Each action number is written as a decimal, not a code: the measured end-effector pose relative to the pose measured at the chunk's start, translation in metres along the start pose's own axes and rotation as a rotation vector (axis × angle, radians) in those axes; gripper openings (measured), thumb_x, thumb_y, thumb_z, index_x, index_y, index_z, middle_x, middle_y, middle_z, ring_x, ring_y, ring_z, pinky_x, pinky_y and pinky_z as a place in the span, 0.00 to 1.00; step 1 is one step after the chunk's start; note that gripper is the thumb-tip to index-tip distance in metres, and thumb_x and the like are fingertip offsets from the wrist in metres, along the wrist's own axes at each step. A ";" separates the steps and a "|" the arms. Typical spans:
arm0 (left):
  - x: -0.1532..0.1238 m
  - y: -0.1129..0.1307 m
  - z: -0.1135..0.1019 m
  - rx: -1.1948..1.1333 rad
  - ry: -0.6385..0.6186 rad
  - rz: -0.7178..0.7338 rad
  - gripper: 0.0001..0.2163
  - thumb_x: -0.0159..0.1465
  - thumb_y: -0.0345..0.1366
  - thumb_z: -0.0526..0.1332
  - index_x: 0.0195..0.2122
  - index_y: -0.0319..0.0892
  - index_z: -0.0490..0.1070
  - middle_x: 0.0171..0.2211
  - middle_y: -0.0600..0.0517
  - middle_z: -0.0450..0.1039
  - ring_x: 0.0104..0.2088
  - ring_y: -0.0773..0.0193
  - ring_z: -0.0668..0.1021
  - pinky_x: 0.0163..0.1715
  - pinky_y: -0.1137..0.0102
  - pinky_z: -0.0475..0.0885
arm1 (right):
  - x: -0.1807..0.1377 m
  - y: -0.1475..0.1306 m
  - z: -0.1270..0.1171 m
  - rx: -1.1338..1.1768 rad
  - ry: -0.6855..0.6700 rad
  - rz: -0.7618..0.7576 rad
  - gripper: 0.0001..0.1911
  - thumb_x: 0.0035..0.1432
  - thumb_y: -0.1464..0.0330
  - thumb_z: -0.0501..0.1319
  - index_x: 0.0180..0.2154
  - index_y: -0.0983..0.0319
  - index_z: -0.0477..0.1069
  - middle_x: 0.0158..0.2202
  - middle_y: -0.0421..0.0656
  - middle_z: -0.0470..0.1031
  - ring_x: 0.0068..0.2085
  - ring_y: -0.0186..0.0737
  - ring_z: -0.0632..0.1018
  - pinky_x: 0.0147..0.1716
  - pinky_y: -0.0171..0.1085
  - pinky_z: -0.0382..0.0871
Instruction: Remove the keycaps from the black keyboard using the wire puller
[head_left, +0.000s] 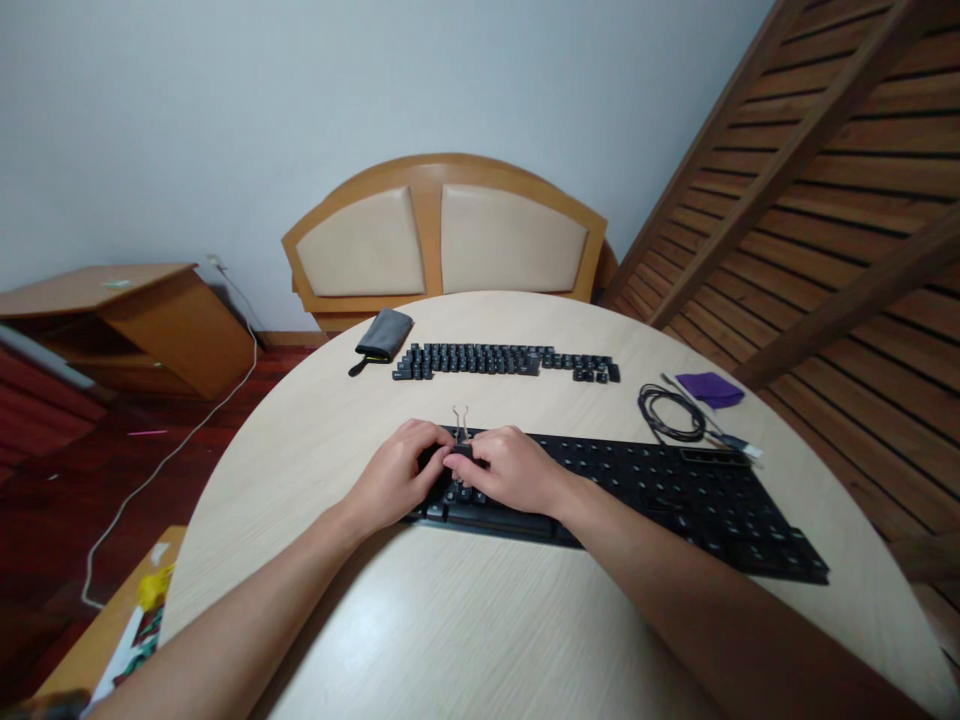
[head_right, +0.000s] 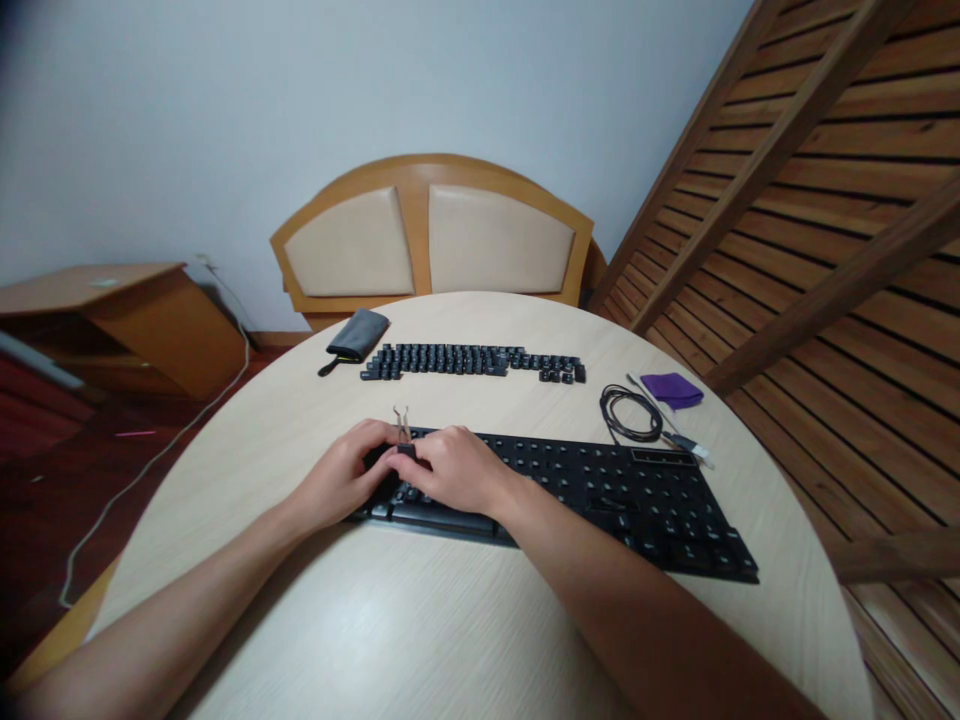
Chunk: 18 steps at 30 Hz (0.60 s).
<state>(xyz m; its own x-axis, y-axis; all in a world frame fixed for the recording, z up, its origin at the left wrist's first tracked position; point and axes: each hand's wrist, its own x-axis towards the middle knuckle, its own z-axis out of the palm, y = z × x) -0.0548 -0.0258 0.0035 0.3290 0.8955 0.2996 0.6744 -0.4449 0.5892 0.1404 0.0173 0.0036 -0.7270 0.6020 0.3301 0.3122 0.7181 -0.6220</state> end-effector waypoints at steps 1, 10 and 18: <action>0.000 0.000 0.000 0.001 0.000 0.002 0.06 0.69 0.32 0.56 0.37 0.42 0.72 0.36 0.49 0.75 0.41 0.57 0.74 0.45 0.62 0.69 | 0.000 0.000 0.000 0.045 -0.003 0.037 0.19 0.67 0.62 0.56 0.28 0.62 0.77 0.26 0.41 0.80 0.28 0.35 0.79 0.31 0.32 0.67; -0.001 0.001 -0.001 -0.011 0.005 0.014 0.07 0.69 0.33 0.55 0.39 0.42 0.73 0.39 0.48 0.76 0.43 0.57 0.76 0.47 0.60 0.70 | 0.004 0.006 0.001 0.238 0.208 0.249 0.20 0.66 0.60 0.57 0.28 0.62 0.78 0.24 0.40 0.80 0.28 0.35 0.80 0.33 0.32 0.70; -0.001 0.002 0.003 -0.116 -0.006 0.030 0.08 0.65 0.35 0.63 0.45 0.43 0.73 0.44 0.47 0.78 0.46 0.55 0.77 0.50 0.58 0.70 | 0.003 0.009 0.001 0.308 0.318 0.258 0.22 0.65 0.56 0.57 0.25 0.62 0.77 0.32 0.43 0.82 0.33 0.37 0.81 0.36 0.34 0.71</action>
<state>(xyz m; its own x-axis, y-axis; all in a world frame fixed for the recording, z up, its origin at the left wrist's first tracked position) -0.0523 -0.0277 0.0019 0.3520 0.8819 0.3137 0.5838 -0.4688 0.6628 0.1399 0.0254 -0.0019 -0.4132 0.8569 0.3082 0.2270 0.4247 -0.8764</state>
